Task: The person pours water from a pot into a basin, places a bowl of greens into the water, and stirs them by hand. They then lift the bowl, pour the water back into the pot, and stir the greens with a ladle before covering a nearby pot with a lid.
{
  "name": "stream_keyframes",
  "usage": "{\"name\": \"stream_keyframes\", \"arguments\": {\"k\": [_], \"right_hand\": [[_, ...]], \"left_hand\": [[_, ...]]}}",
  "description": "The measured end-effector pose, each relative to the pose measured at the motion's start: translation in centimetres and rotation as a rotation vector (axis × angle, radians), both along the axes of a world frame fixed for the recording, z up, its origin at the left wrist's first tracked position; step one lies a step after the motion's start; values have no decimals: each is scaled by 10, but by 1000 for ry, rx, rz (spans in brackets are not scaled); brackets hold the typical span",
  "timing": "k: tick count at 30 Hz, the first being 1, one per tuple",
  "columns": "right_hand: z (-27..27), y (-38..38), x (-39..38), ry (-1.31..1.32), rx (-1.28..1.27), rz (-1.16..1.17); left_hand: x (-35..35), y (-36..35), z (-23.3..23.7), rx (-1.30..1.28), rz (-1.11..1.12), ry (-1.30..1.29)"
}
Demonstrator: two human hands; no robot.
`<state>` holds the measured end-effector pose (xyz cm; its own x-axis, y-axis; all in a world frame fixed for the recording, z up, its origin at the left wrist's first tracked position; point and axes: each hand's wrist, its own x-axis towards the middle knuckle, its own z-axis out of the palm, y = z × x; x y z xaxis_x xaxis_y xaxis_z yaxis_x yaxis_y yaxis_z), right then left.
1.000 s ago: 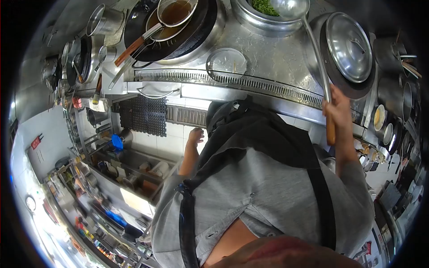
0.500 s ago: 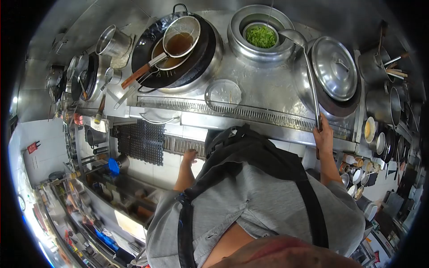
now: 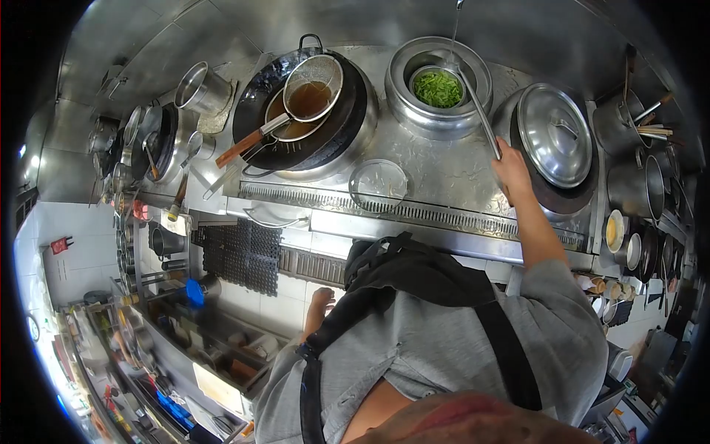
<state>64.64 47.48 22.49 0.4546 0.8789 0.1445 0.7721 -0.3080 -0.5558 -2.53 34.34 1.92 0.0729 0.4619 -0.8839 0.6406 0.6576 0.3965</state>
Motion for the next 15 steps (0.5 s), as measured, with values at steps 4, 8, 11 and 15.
{"name": "stream_keyframes", "arguments": {"k": [4, 8, 11, 15], "right_hand": [[4, 38, 22, -127, -273, 118], [44, 37, 26, -59, -457, 206], [76, 16, 27, -95, -408, 192], [87, 2, 35, -76, -391, 222]], "left_hand": [[1, -10, -3, 11, 1, -23], [8, -8, -4, 28, 15, -40], [15, -3, -15, 34, -3, -56], [17, 9, -25, 81, -78, -93]]}}
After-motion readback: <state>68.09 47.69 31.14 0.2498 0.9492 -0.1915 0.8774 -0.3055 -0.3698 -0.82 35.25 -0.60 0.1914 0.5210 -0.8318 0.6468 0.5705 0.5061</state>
